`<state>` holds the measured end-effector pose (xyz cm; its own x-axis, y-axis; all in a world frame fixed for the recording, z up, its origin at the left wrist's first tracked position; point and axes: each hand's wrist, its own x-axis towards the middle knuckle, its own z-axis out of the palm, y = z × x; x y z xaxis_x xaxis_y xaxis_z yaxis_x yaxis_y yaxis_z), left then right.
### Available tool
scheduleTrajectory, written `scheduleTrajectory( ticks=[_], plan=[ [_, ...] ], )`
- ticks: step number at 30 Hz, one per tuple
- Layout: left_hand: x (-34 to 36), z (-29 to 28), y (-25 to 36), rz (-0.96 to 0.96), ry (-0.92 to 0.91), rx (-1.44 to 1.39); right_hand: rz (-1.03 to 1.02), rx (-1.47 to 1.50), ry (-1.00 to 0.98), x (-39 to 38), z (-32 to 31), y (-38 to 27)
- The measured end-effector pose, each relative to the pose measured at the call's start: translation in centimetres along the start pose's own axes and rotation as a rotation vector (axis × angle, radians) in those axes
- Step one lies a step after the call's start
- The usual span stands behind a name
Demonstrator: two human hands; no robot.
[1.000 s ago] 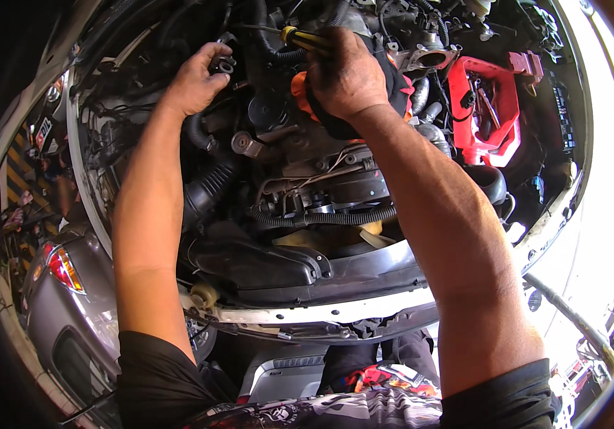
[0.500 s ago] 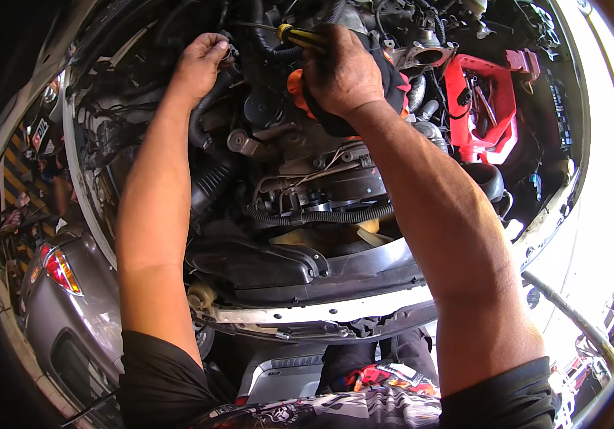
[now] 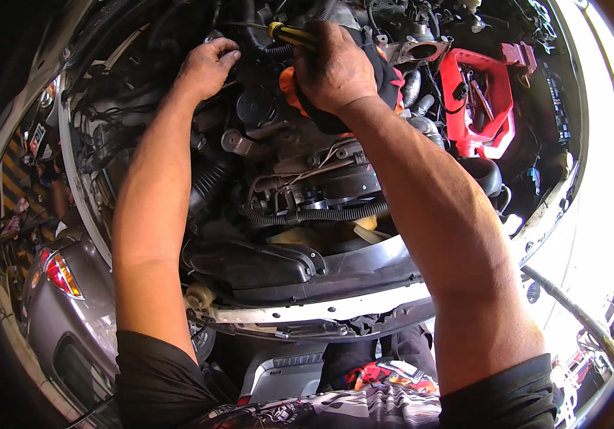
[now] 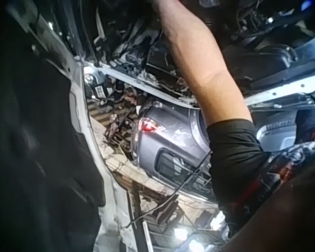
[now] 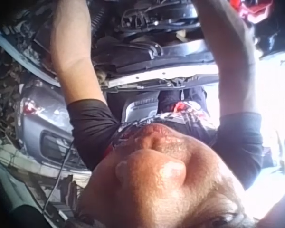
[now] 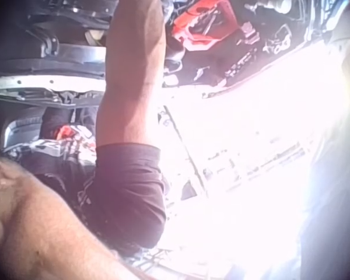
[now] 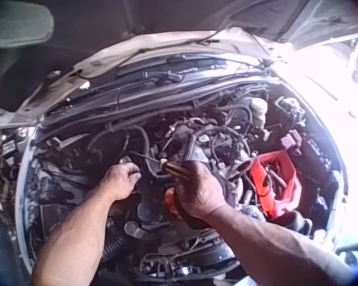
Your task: Loosening and tightening components on a car engine using hand tools.
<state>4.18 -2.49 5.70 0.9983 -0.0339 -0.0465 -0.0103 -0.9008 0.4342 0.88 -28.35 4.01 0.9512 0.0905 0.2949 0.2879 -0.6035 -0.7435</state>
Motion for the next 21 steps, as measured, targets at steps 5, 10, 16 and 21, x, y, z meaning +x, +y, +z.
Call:
scheduleTrajectory(
  ticks=[5, 10, 16, 21],
  plan=[
    [-0.9, 0.3, -0.2, 0.051, -0.032, 0.08, 0.01, -0.006, -0.009, -0.1, -0.2, 0.1],
    [-1.3, 0.2, -2.0, 0.138, 0.011, 0.127, 0.014, -0.012, -0.019, -0.1, -0.2, -0.5],
    [-1.2, -0.2, -0.4, 0.032, -0.032, 0.096, -0.003, -0.022, -0.009, 0.0, -0.1, 0.0],
    [-1.4, -1.7, 0.2, -0.041, -0.144, 0.128, -0.001, -0.008, -0.006, 0.0, 0.0, 0.1]
  ],
)
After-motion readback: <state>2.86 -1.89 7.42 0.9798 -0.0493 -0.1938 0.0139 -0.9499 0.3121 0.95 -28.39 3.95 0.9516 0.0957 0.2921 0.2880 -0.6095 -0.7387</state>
